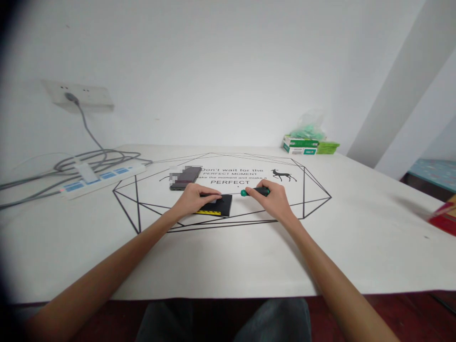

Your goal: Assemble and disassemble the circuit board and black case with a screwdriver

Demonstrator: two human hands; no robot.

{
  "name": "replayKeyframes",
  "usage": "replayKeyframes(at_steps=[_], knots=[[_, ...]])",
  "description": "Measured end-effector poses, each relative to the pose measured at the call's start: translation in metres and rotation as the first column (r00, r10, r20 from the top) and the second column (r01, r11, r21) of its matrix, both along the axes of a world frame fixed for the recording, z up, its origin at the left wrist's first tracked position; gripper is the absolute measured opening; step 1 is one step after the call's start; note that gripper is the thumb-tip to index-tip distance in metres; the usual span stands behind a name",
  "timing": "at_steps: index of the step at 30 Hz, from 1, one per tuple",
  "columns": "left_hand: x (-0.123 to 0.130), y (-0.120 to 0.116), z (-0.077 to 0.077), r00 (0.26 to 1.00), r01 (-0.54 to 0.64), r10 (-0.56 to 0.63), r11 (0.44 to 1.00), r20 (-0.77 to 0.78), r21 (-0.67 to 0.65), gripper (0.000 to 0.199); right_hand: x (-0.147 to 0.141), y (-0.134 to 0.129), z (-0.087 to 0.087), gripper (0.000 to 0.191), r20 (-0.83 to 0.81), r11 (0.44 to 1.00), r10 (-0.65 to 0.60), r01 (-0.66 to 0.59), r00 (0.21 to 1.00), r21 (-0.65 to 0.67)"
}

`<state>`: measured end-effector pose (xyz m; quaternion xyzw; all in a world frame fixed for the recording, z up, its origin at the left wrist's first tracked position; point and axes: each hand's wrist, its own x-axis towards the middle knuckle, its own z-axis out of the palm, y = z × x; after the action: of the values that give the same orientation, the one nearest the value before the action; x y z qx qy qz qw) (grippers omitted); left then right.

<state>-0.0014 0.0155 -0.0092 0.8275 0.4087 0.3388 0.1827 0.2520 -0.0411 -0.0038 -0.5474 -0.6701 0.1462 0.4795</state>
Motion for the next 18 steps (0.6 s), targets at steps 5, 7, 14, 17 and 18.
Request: replayKeyframes(at_steps=[5,7,14,17,18], knots=[[-0.0002,0.001,-0.001,1.0,0.02,-0.02,0.999,0.013,-0.026,0.014,0.0012,0.0,-0.0004,0.042,0.009,1.0,0.004,-0.004,1.0,0.019],[0.0001,0.0007,-0.0006,1.0,0.017,-0.017,0.999,0.013,-0.029,0.014,0.0014,0.0004,-0.0006,0.041,0.016,1.0,0.009,-0.01,1.0,0.019],[0.0002,0.0004,0.0009,1.0,0.002,-0.003,1.0,-0.012,-0.009,0.014,0.0001,-0.0004,0.0014,0.042,0.004,1.0,0.005,-0.005,1.0,0.013],[-0.0005,0.0017,-0.0002,1.0,0.002,-0.002,1.0,-0.017,0.0,0.016,-0.0002,-0.0016,0.0027,0.042,-0.001,1.0,-0.001,0.001,1.0,0.018],[-0.0006,0.0021,-0.0006,1.0,0.003,-0.003,1.0,-0.016,0.003,0.016,-0.0003,-0.0018,0.0027,0.042,-0.002,1.0,0.001,-0.001,1.0,0.021]])
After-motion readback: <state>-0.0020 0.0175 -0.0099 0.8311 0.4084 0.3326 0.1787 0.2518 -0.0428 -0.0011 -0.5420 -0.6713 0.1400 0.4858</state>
